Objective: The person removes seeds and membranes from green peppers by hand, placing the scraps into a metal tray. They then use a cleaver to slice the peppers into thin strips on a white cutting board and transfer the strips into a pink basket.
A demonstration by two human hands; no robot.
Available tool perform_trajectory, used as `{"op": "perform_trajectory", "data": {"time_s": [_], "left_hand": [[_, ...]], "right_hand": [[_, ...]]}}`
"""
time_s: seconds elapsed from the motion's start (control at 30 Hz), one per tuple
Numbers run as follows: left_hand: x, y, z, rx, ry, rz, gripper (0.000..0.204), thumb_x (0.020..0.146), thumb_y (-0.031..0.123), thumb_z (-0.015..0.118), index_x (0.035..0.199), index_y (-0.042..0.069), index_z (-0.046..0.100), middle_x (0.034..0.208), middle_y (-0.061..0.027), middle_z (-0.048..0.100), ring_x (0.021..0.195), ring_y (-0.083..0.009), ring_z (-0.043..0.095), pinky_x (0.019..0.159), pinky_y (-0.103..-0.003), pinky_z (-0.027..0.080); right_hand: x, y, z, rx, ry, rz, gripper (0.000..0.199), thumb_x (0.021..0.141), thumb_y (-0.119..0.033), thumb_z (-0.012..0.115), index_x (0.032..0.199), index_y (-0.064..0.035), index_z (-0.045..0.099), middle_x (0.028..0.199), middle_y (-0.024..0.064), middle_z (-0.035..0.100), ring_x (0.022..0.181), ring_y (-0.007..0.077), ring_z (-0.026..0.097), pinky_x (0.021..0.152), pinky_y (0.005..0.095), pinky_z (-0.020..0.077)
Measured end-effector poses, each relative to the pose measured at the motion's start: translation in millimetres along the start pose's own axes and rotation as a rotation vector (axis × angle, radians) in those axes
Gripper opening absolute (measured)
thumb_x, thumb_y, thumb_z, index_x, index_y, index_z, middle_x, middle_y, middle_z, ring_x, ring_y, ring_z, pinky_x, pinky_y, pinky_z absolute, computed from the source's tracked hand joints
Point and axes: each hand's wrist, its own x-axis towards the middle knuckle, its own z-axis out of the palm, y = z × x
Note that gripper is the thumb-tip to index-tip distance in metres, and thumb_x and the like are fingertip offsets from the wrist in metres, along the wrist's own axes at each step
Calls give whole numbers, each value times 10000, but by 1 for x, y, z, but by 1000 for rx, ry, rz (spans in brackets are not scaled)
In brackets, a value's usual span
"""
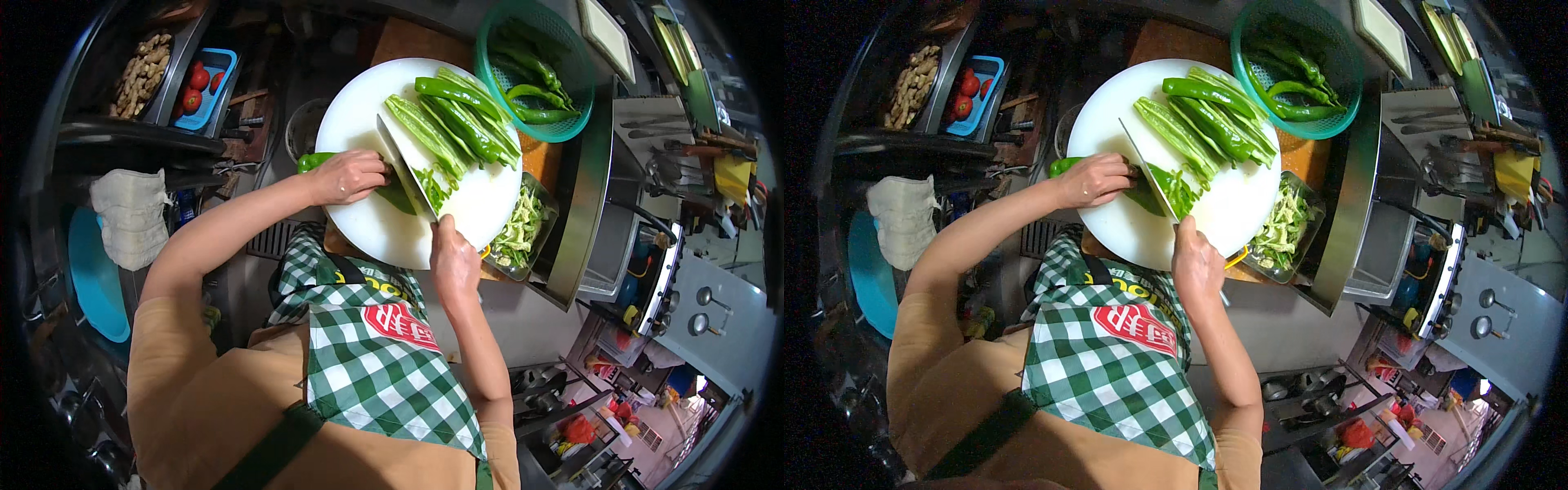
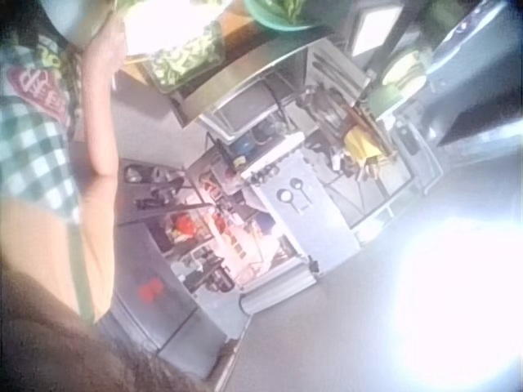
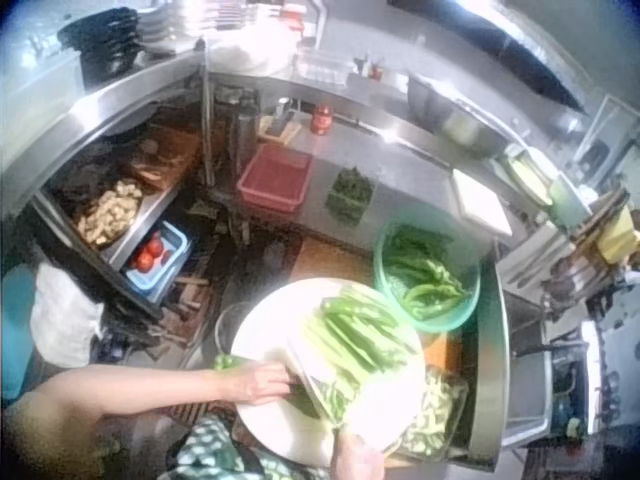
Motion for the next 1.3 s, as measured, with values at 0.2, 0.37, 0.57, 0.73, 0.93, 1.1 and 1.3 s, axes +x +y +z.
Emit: {"op": "perform_trajectory", "data": {"time_s": [0.2, 0.37, 0.57, 0.73, 0.93, 1.1, 1.3], "left_hand": [[-3, 4, -4, -12, 6, -115, 215, 687, 106, 680, 879, 70, 591, 905, -86, 548, 883, -262, 534, 774, -345, 456], [-2, 3, -5, -59, 76, -63, 213, 687, 93, 684, 858, 40, 570, 885, -100, 527, 869, -277, 533, 764, -374, 459], [-3, 3, -1, -18, 62, -64, 195, 686, 82, 660, 864, 38, 592, 897, -84, 548, 886, -264, 539, 779, -362, 465], [-9, 6, -5, 61, 110, -56, 169, 662, 99, 646, 824, 61, 616, 846, -68, 553, 822, -253, 530, 726, -363, 459], [-9, 6, -8, 80, 35, -99, 200, 657, 108, 642, 849, 56, 618, 908, -66, 570, 839, -244, 531, 716, -365, 464], [-13, 1, 1, 45, 195, -32, 185, 650, 87, 660, 816, 45, 589, 826, -82, 521, 790, -263, 528, 696, -381, 465], [-20, -5, -10, -9, 47, -37, 197, 681, 109, 644, 861, 36, 612, 929, -108, 576, 848, -278, 548, 743, -387, 473]], "right_hand": [[-14, -11, -9, 10, -49, 26, 172, 921, -198, 494, 863, -48, 433, 674, 193, 614, 578, 402, 596, 521, 485, 466], [0, -7, -7, 5, -60, 8, 172, 922, -195, 494, 872, -41, 437, 636, 185, 604, 573, 395, 599, 514, 489, 458], [-7, -8, 21, 15, 11, -30, 170, 910, -180, 514, 863, -37, 435, 639, 196, 599, 573, 408, 595, 511, 491, 458], [-5, -16, -5, 5, -66, -3, 168, 907, -182, 514, 863, -37, 442, 641, 193, 602, 579, 398, 603, 503, 488, 467], [-2, -17, 17, -22, -56, -4, 142, 903, -158, 503, 884, -32, 440, 657, 194, 611, 595, 388, 615, 513, 470, 479], [-10, -19, 6, 8, -99, -9, 140, 910, -156, 482, 890, -28, 430, 670, 205, 612, 614, 396, 614, 527, 485, 475], [4, -23, -5, 25, -82, -69, 146, 913, -164, 491, 878, -36, 429, 663, 208, 608, 591, 389, 607, 513, 481, 470]]}}
